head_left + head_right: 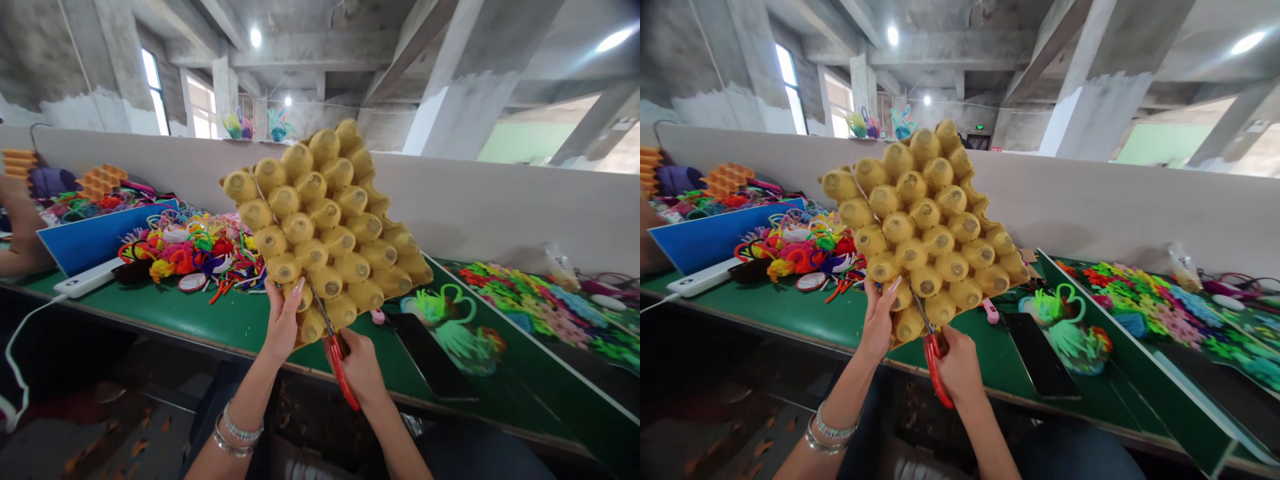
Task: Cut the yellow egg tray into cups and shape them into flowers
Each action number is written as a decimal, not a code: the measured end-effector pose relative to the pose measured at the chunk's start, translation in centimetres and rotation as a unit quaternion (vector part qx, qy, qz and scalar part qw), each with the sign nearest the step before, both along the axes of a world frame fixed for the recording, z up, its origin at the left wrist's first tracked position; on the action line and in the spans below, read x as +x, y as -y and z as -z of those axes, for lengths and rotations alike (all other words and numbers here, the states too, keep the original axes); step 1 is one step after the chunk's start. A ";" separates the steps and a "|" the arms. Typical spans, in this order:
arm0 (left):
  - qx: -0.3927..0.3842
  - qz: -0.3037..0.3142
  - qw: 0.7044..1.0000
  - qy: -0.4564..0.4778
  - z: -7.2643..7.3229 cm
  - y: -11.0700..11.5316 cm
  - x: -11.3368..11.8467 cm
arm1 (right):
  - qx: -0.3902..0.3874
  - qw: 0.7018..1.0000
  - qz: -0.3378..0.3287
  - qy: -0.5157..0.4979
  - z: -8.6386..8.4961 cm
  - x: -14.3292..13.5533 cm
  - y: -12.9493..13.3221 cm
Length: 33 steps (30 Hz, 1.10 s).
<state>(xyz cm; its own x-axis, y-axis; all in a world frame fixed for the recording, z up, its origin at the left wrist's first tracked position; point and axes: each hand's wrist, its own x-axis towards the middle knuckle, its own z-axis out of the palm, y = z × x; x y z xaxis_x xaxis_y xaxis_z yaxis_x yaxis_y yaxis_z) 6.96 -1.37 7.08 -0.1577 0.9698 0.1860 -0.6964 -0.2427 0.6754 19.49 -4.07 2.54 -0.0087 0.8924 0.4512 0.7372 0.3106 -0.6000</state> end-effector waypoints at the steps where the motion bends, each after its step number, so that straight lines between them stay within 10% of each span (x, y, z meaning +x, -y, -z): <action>1: -0.002 -0.006 1.000 0.000 0.1 0.0 0.0 | 0.004 1.000 0.002 0.004 0.1 0.1 0.0; 23: -0.050 0.036 0.998 -0.010 0.5 -1.4 -1.1 | -0.108 0.989 -0.091 -0.035 -0.5 0.6 0.2; 33: -0.012 -0.072 0.997 0.009 -1.0 -2.4 -2.2 | -0.118 0.990 -0.037 0.072 -0.7 1.6 0.6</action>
